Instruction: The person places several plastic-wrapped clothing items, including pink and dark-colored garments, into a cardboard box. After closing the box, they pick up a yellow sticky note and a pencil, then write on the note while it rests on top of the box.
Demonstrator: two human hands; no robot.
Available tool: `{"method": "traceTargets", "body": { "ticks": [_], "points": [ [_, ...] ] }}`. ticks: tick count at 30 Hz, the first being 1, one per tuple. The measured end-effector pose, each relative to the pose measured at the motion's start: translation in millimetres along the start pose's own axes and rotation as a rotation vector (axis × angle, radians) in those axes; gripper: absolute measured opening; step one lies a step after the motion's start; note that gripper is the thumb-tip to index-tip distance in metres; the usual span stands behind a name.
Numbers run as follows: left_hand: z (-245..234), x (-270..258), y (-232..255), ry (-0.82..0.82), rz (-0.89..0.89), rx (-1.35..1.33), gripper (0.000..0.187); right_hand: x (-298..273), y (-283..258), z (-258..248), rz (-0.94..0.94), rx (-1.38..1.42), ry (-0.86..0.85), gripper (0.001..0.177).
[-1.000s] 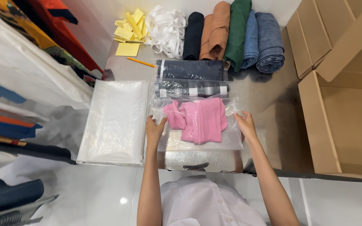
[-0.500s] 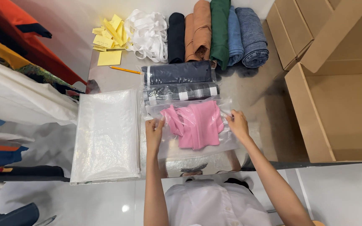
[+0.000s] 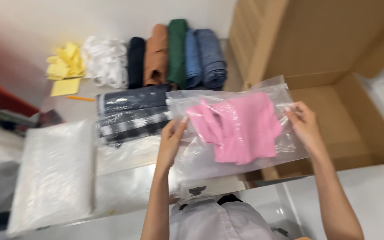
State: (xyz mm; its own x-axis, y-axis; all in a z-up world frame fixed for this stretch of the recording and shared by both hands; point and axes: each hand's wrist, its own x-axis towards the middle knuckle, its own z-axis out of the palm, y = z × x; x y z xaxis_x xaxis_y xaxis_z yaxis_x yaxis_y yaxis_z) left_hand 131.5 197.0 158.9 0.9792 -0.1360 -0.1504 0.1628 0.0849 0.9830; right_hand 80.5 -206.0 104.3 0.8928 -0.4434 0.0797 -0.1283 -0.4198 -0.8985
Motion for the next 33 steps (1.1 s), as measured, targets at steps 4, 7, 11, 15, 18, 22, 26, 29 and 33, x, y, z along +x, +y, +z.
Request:
{"method": "traceTargets", "body": {
  "ticks": [4, 7, 11, 15, 18, 22, 26, 29, 33],
  "points": [
    [122, 17, -28, -0.211, 0.198, 0.102, 0.034, 19, 34, -111, 0.029, -0.079, 0.064, 0.019],
    [207, 24, -43, -0.315, 0.099, 0.047, 0.036, 44, 90, -178, 0.092, -0.063, 0.095, 0.022],
    [283, 63, -84, -0.343, 0.18, 0.45, 0.029, 93, 158, -223, -0.057, -0.453, 0.157, 0.009],
    [318, 95, -106, -0.203, 0.136, 0.924, 0.03, 135, 181, -221, -0.028, -0.707, 0.149, 0.015],
    [322, 132, -162, -0.081, 0.163, 1.081, 0.02, 147, 182, -207, -0.015, -0.831, 0.127, 0.014],
    [336, 149, -169, -0.016, 0.174, 1.243, 0.009, 167, 203, -197, -0.018, -0.832, 0.092, 0.017],
    [349, 183, -203, 0.207, 0.235, 1.425, 0.016, 173, 219, -190, -0.043, -0.931, 0.068, 0.026],
    [352, 195, -217, 0.266, 0.268, 1.488, 0.02, 171, 216, -188, -0.083, -0.961, 0.075, 0.027],
    [356, 176, -182, 0.245, 0.226, 1.588, 0.028, 166, 217, -181, -0.172, -1.034, 0.142, 0.023]
  ]
}}
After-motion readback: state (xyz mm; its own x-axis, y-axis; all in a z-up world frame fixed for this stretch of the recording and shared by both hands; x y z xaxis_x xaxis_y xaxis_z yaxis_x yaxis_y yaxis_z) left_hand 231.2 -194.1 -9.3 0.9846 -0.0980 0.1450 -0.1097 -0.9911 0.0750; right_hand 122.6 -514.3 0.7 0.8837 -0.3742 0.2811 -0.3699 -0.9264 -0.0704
